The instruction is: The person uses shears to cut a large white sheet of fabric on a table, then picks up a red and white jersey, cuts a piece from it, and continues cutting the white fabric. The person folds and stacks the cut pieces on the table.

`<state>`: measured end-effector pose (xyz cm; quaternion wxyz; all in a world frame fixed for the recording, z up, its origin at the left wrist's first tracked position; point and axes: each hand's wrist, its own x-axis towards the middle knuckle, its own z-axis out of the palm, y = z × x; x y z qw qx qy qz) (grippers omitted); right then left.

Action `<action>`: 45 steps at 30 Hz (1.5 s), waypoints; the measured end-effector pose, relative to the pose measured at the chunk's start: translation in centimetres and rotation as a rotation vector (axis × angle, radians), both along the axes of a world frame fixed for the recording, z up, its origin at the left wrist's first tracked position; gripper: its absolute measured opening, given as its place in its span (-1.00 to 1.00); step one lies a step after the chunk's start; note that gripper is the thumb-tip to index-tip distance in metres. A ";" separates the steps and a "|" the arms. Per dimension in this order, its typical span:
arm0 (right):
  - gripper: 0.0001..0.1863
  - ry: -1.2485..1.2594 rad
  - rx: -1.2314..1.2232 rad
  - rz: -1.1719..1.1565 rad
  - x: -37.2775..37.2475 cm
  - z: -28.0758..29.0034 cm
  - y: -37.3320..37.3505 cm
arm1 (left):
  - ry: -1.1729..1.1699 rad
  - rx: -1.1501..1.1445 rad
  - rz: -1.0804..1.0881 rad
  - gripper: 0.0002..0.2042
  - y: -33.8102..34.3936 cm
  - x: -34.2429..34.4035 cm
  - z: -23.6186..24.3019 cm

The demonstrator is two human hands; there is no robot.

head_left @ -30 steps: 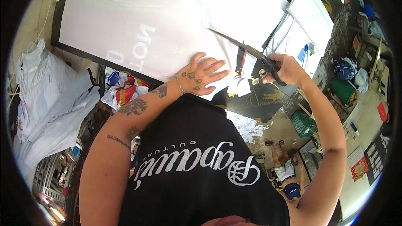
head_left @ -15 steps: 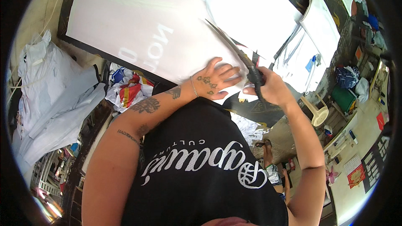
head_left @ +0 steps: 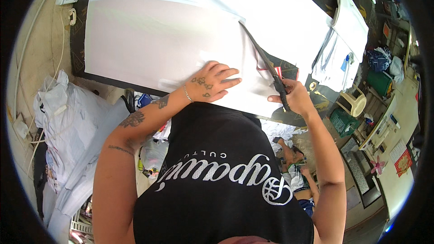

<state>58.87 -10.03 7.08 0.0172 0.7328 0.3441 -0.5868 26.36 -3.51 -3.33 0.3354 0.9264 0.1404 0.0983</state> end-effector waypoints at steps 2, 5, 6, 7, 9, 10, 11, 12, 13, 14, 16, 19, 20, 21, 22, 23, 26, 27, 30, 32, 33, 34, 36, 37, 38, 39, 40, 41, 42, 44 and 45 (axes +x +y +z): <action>-0.22 -0.022 -0.013 0.077 -0.2 -0.6 0.5 | -0.030 -0.021 0.033 -0.39 -0.3 0.1 -0.1; -0.24 -0.062 0.093 0.086 -0.3 -1.7 2.2 | -0.056 -0.096 0.030 -0.39 0.4 0.3 0.7; -0.24 -0.108 0.090 0.139 0.3 -1.6 3.2 | -0.044 -0.190 -0.006 -0.40 1.2 0.0 1.0; -0.24 -0.091 0.202 0.162 0.4 -1.7 4.3 | -0.071 -0.275 -0.032 -0.41 2.2 -0.8 1.4; -0.23 -0.070 0.070 0.157 2.4 -0.3 6.9 | -0.162 -0.226 0.042 -0.46 4.8 -3.2 2.0; -0.20 -0.069 -0.047 0.179 3.6 0.9 8.4 | -0.170 -0.048 0.197 -0.51 6.4 -5.3 2.2; -0.15 -0.012 0.009 0.245 4.8 2.2 9.8 | -0.288 0.011 0.376 -0.54 8.3 -7.8 2.3; -0.09 -0.021 -0.037 0.353 6.0 3.6 11.4 | -0.227 0.015 0.605 -0.55 9.3 -10.9 2.6; -0.01 -0.139 -0.086 0.505 6.6 4.2 13.0 | -0.104 0.219 0.778 -0.55 10.2 -13.9 2.7; 0.01 -0.182 -0.137 0.570 6.6 4.4 14.2 | -0.046 0.307 0.906 -0.55 10.6 -16.6 2.5; 0.03 -0.142 0.044 0.669 5.7 3.6 16.2 | 0.219 0.340 0.941 -0.47 10.7 -20.6 1.6; -0.05 -0.090 0.142 0.672 3.4 1.2 18.1 | 0.447 0.384 0.877 -0.36 10.2 -23.1 -0.1; -0.09 0.002 0.115 0.608 2.7 0.5 18.5 | 0.373 0.390 0.911 -0.36 10.0 -23.3 -0.5; -0.12 -0.070 0.061 0.590 2.4 0.4 18.7 | 0.354 0.387 0.922 -0.36 9.9 -23.1 -0.9; -0.16 -0.135 0.038 0.566 2.0 0.2 19.1 | 0.390 0.360 0.950 -0.36 9.8 -23.0 -1.0; -0.17 -0.180 0.043 0.548 1.6 0.2 19.0 | 0.331 0.370 0.954 -0.36 9.8 -22.7 -1.0; -0.06 -0.017 0.060 0.648 0.3 0.7 19.9 | 0.337 0.351 0.954 -0.36 10.1 -22.4 -0.3; -0.01 0.050 0.080 0.627 -0.5 0.6 20.3 | 0.357 0.353 0.944 -0.36 10.2 -22.5 0.0; -0.16 -0.049 0.056 0.612 -3.0 0.2 21.8 | 0.369 0.354 0.940 -0.35 10.3 -22.7 0.2; -0.18 -0.180 -0.050 0.623 -4.2 0.4 22.8 | 0.352 0.354 0.958 -0.34 10.3 -22.8 0.1; -0.17 -0.089 -0.028 0.626 -4.9 0.4 23.1 | 0.341 0.343 0.965 -0.33 10.2 -22.9 0.0; -0.16 -0.154 -0.070 0.665 -5.3 0.7 23.5 | 0.330 0.326 0.967 -0.32 10.2 -22.9 0.0; -0.16 0.036 0.124 0.688 -6.7 0.6 24.0 | 0.313 0.318 0.981 -0.31 10.2 -23.0 -0.2; -0.16 0.166 0.096 0.582 -7.1 0.5 24.8 | 0.298 0.310 0.996 -0.30 10.2 -23.0 -0.3; -0.15 0.034 0.093 0.590 -7.9 0.4 25.2 | 0.278 0.304 0.997 -0.30 10.2 -23.1 -0.3; -0.15 -0.073 -0.008 0.624 -8.3 0.6 25.7 | 0.250 0.297 1.003 -0.30 10.3 -23.1 -0.3; -0.15 -0.190 -0.046 0.643 -9.0 0.5 26.4 | 0.225 0.297 1.007 -0.30 10.3 -23.2 -0.3; -0.14 -0.219 -0.056 0.637 -9.7 0.6 26.6 | 0.228 0.304 1.014 -0.30 10.3 -23.3 -0.3; -0.15 -0.098 -0.009 0.648 -10.4 0.8 27.0 | 0.230 0.301 1.014 -0.30 10.3 -23.3 -0.3; -0.16 -0.047 0.042 0.696 -11.9 0.9 27.6 | 0.234 0.301 1.004 -0.29 10.3 -23.4 -0.3; -0.11 0.028 0.047 0.670 -12.7 0.7 28.2 | 0.245 0.295 0.995 -0.28 10.3 -23.4 -0.3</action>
